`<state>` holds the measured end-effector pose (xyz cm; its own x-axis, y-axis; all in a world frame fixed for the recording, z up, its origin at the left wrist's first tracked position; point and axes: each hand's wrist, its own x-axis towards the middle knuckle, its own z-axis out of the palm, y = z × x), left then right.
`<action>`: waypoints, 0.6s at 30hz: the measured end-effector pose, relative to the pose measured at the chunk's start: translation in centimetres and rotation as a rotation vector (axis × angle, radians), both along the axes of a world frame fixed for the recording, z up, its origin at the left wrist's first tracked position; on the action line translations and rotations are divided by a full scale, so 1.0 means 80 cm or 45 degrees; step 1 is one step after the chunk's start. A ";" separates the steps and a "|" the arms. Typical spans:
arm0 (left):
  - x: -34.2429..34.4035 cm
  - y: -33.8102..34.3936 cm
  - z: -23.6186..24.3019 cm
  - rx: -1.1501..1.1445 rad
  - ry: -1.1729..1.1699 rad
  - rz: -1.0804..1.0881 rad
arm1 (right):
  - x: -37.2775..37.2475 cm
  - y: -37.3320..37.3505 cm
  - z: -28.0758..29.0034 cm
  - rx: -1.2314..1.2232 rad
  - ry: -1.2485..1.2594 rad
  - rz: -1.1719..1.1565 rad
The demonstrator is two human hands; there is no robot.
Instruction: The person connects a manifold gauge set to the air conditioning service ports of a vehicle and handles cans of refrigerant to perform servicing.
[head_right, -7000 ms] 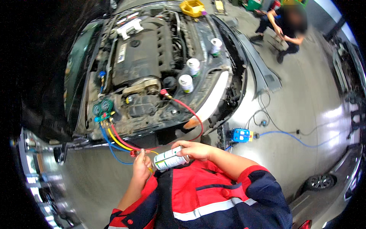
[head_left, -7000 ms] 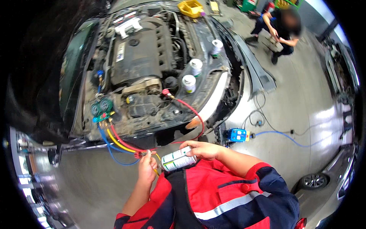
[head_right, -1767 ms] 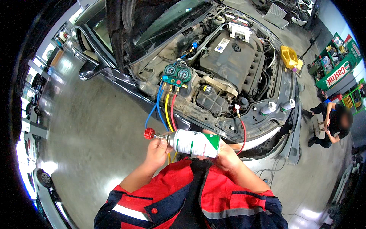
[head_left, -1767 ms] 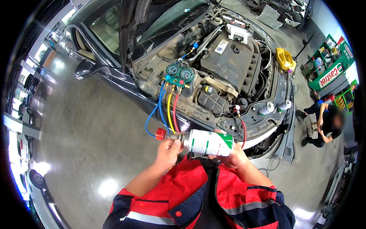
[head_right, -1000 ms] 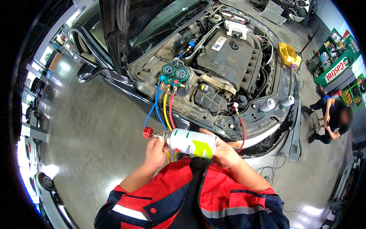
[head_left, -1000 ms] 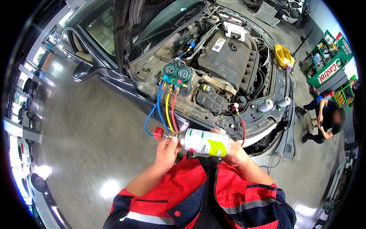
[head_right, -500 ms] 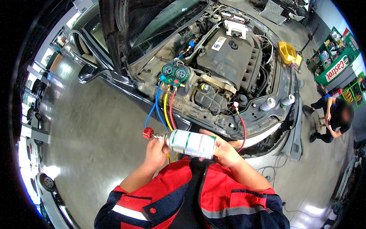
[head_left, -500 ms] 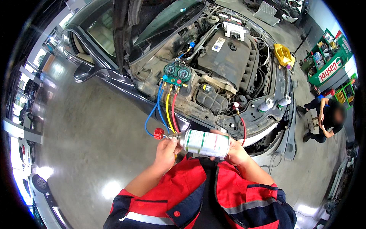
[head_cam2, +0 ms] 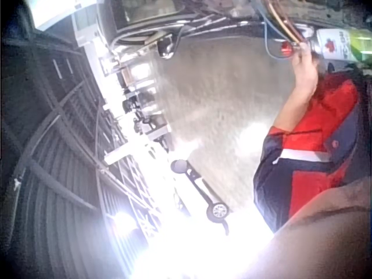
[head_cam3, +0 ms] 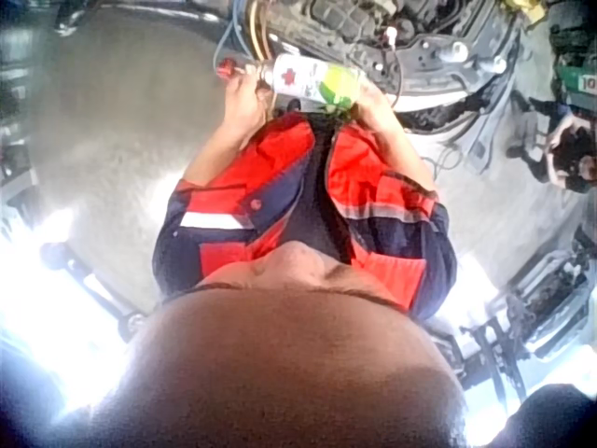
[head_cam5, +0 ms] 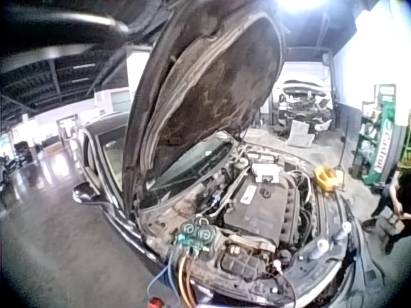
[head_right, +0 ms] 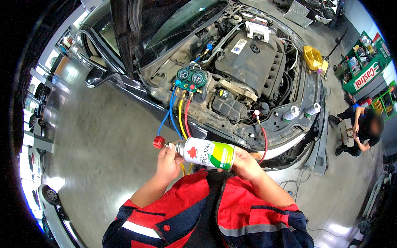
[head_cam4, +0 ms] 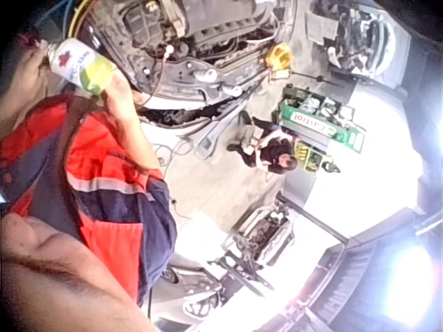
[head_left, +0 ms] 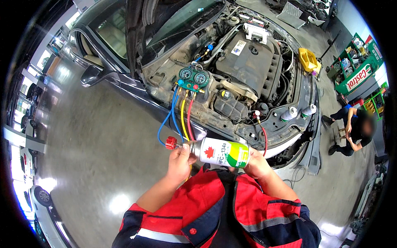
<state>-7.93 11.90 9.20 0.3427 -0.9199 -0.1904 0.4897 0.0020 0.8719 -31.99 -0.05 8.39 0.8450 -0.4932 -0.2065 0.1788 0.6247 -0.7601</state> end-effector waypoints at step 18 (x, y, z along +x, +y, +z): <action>0.016 -0.005 -0.006 0.058 -0.079 0.047 | -0.013 0.005 0.029 -0.574 0.239 0.105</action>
<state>-6.66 11.54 8.72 0.3889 -0.8972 -0.2094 0.4351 -0.0215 0.9001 -33.04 0.36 10.75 0.8536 -0.5017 -0.1404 -0.0231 0.2329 -0.9722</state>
